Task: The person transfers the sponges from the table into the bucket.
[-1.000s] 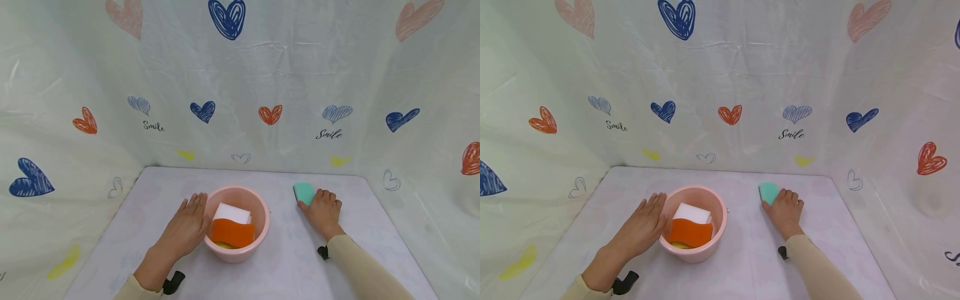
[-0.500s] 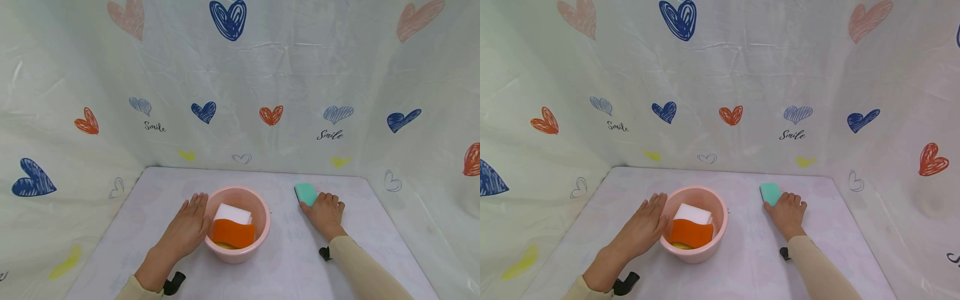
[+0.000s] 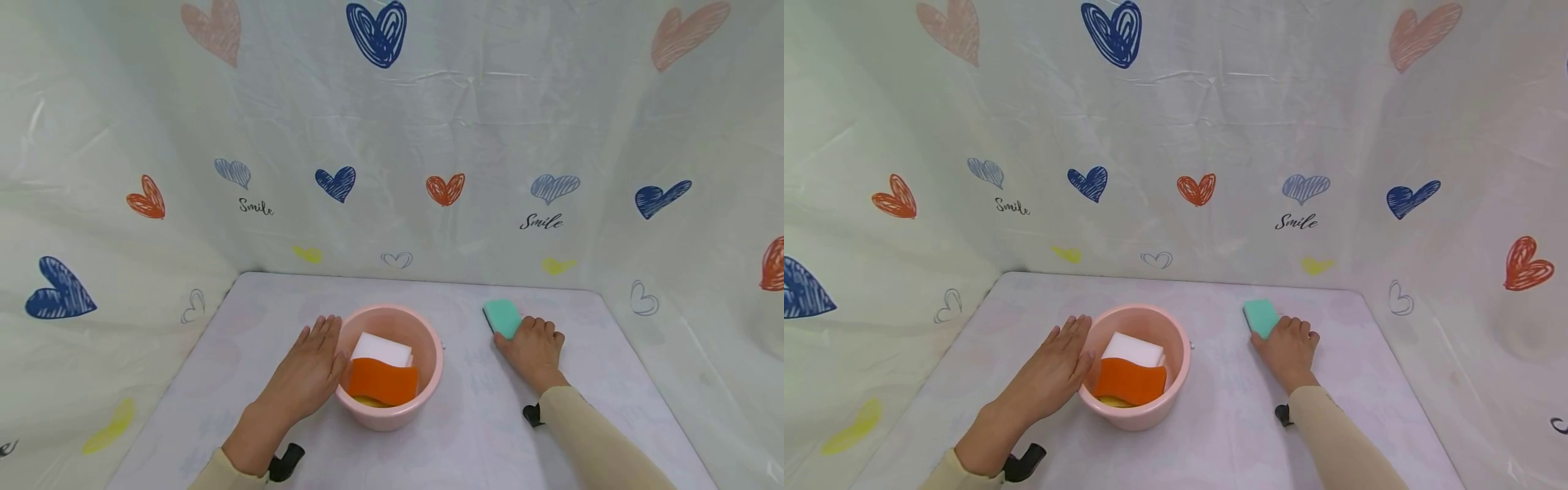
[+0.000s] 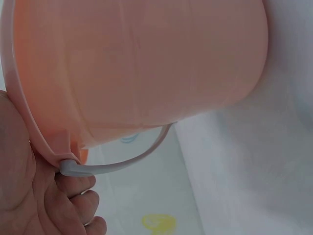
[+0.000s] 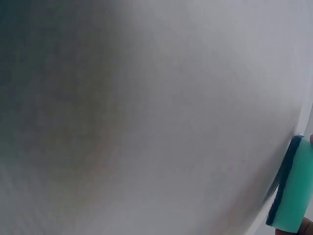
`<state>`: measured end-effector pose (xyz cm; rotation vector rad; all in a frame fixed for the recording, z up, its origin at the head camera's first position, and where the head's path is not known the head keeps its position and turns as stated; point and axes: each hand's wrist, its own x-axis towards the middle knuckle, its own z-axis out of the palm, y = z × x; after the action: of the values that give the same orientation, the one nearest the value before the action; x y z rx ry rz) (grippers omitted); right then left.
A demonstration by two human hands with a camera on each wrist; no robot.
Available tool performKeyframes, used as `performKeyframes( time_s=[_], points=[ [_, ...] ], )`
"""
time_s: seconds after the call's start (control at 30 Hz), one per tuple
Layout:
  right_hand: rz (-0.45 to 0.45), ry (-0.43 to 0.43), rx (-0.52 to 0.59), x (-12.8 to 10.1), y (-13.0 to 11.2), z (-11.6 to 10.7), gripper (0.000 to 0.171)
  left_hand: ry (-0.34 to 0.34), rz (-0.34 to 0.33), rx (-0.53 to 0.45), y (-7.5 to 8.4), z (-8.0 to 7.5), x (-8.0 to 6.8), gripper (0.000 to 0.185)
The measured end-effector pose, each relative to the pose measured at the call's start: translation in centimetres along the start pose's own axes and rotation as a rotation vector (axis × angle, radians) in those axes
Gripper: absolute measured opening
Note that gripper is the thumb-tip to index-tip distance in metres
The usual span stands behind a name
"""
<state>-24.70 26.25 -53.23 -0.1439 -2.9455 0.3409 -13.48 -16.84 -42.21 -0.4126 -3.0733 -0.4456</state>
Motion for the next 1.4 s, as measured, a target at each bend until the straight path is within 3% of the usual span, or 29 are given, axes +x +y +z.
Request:
performKeyframes(
  time_s=[0.27,0.7,0.87,1.17,1.4],
  points=[
    [-0.063,0.041,0.018,0.0,0.8,-1.0,0.054,-0.006,-0.013,-0.006,0.2,-0.1,0.0,0.07],
    [-0.299,0.206,0.032,-0.1,1.1,-3.0,0.067,0.015,-0.009,0.003,0.4,-0.2,-0.1,0.069],
    [-0.388,0.243,0.084,-0.3,-1.1,-5.0,0.066,0.031,-0.005,0.018,0.5,-0.1,-0.2,0.069],
    [-0.579,0.287,0.165,-1.7,-7.5,-9.1,0.063,0.036,0.002,0.045,0.5,-0.2,-0.2,0.069],
    [-0.717,0.268,0.194,-3.1,-12.2,-10.2,0.061,0.029,-0.001,0.069,0.5,-0.3,-0.1,0.069]
  ],
)
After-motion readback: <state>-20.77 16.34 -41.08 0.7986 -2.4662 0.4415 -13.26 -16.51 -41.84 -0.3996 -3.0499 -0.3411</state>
